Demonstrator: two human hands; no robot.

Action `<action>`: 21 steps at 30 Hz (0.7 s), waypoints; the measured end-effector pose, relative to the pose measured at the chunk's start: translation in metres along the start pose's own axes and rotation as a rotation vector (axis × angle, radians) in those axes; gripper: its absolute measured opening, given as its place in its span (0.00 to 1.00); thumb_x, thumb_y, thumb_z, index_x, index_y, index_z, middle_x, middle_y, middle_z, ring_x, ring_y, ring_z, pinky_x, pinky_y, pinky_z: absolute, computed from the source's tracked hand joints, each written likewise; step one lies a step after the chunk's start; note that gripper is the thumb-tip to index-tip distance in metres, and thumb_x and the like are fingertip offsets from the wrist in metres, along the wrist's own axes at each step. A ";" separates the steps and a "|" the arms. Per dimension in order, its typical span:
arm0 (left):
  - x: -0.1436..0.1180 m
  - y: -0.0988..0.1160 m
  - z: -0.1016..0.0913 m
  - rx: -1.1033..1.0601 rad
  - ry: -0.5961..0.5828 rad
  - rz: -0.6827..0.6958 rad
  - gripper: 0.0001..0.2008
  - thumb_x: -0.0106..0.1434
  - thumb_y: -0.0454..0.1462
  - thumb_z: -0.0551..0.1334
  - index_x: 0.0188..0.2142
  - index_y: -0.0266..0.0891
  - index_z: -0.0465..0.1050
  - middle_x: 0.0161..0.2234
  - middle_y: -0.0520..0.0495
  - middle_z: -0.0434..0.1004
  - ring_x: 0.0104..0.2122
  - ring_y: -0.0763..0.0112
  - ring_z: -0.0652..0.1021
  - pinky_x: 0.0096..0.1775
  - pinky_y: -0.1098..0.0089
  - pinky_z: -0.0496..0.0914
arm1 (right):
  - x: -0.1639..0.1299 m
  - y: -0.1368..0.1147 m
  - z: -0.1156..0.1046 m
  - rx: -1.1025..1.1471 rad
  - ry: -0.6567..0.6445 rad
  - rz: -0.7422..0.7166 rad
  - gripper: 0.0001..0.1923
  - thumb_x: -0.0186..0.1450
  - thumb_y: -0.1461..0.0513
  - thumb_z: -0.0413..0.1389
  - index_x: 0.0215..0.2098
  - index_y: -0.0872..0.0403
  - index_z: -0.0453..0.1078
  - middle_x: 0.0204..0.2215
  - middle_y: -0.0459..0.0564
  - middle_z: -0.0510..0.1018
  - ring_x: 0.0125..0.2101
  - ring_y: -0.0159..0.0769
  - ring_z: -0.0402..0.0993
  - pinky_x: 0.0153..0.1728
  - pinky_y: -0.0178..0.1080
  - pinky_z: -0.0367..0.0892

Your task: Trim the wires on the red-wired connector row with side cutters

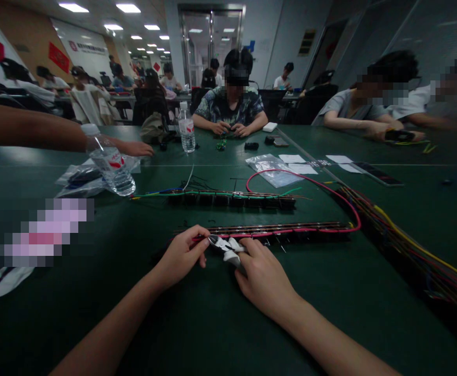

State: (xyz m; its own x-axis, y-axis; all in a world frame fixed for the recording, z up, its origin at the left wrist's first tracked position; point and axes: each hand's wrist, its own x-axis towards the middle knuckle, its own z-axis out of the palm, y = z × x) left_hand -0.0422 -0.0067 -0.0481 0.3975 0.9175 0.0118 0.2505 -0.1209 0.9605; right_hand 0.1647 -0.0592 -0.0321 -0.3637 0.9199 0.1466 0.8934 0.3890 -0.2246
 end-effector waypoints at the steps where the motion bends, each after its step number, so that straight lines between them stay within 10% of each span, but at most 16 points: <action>1: 0.000 0.000 0.000 -0.004 0.001 0.001 0.06 0.66 0.37 0.56 0.41 0.37 0.68 0.21 0.56 0.71 0.21 0.71 0.75 0.29 0.70 0.69 | 0.000 0.000 0.000 0.000 -0.001 -0.001 0.05 0.59 0.67 0.56 0.35 0.58 0.73 0.45 0.57 0.70 0.44 0.46 0.66 0.45 0.46 0.66; 21: 0.000 0.000 0.000 -0.011 0.011 -0.007 0.07 0.67 0.38 0.56 0.41 0.38 0.68 0.20 0.56 0.71 0.21 0.71 0.75 0.30 0.69 0.70 | 0.000 0.000 0.004 -0.013 0.031 -0.014 0.06 0.60 0.68 0.57 0.37 0.57 0.73 0.46 0.57 0.71 0.44 0.45 0.67 0.46 0.46 0.67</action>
State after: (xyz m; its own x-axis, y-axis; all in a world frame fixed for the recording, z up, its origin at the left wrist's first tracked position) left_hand -0.0420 -0.0068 -0.0485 0.3858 0.9226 0.0078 0.2437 -0.1101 0.9636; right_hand 0.1639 -0.0588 -0.0357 -0.3679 0.9123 0.1796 0.8919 0.4009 -0.2094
